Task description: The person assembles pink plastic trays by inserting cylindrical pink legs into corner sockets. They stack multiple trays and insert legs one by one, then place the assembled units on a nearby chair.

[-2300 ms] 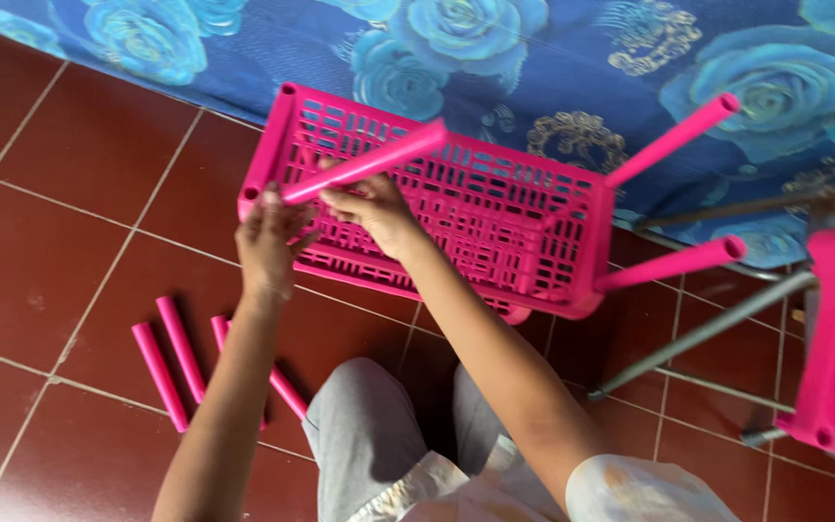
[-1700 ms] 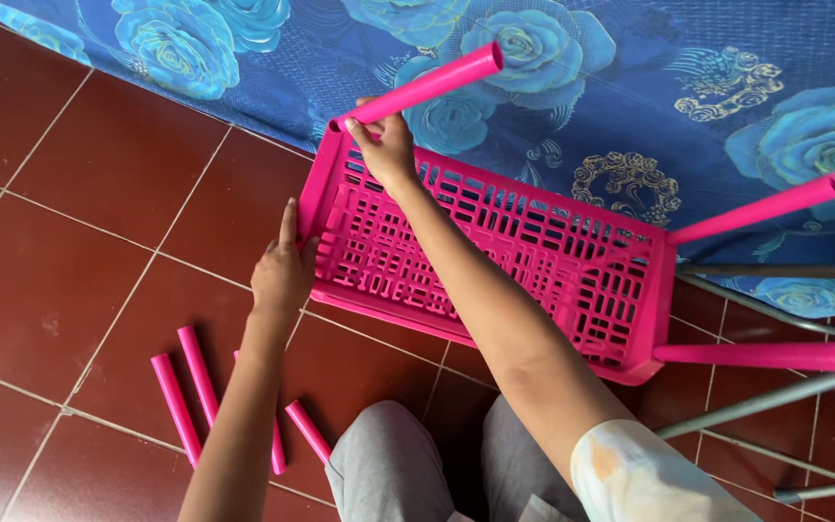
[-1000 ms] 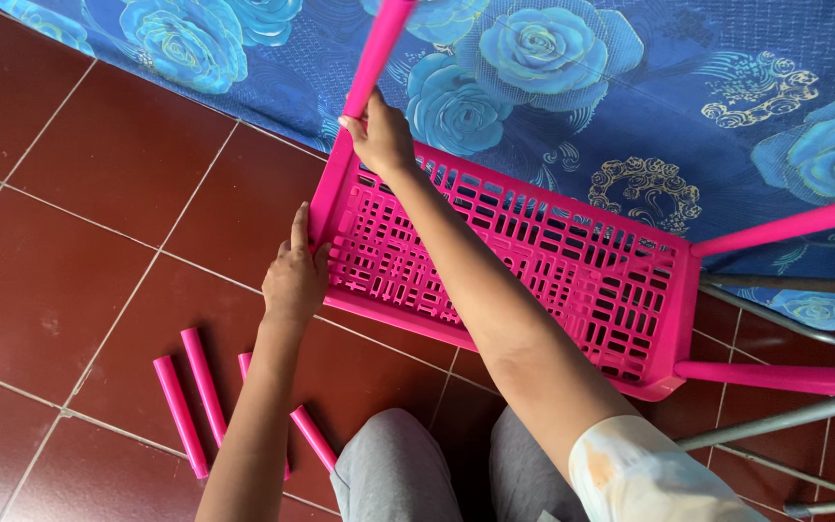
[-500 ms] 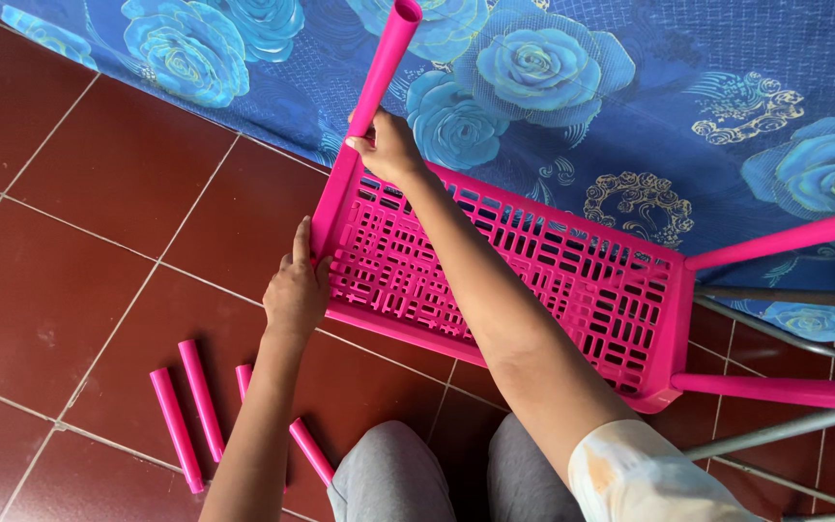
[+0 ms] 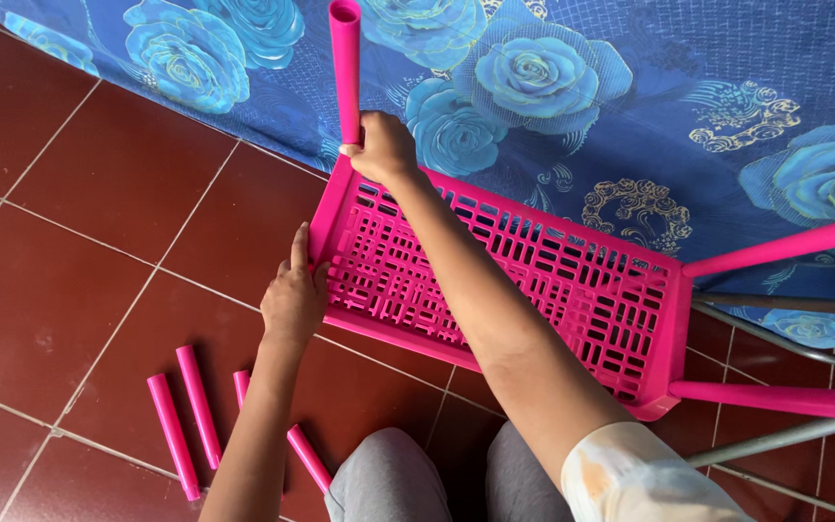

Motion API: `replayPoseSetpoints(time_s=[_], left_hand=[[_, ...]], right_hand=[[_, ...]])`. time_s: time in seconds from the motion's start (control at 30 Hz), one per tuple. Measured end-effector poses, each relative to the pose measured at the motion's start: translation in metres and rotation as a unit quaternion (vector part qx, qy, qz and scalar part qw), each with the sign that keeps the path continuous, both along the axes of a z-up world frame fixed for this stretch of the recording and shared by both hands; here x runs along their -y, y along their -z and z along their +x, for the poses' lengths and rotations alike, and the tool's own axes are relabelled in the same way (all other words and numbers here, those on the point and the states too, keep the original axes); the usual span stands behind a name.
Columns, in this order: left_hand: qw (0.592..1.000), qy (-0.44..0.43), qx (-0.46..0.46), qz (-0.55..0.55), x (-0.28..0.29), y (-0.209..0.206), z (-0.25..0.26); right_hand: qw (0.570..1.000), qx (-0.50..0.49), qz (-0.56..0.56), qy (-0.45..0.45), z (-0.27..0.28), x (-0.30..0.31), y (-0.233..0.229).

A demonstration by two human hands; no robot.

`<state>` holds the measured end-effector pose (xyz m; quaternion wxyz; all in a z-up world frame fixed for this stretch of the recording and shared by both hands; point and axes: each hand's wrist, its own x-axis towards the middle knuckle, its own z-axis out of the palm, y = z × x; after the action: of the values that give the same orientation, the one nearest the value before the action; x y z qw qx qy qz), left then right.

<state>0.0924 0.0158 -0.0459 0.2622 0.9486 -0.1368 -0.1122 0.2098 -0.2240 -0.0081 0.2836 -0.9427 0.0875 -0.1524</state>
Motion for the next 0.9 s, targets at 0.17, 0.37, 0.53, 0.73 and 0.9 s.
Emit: replayPoseSetpoints(time_s=[0.17, 0.37, 0.53, 0.73, 0.9], left_hand=[[1.000, 0.001, 0.001, 0.007, 0.001, -0.001, -0.002], [1.000, -0.001, 0.005, 0.005, 0.001, 0.003, -0.002], [1.000, 0.000, 0.010, 0.004, 0.002, 0.004, -0.004], [1.000, -0.003, 0.008, 0.014, 0.003, 0.007, -0.003], [1.000, -0.007, 0.013, 0.010, 0.001, 0.008, -0.004]], right_hand=[[0.996, -0.023, 0.012, 0.090, -0.008, -0.017, -0.005], [0.989, -0.009, -0.031, 0.146, -0.015, -0.033, -0.004], [0.980, -0.006, -0.027, 0.196, -0.016, -0.039, 0.000], [0.982, -0.018, -0.035, 0.183, -0.006, -0.028, 0.016], [0.988, -0.010, -0.074, 0.137, -0.006, -0.023, 0.022]])
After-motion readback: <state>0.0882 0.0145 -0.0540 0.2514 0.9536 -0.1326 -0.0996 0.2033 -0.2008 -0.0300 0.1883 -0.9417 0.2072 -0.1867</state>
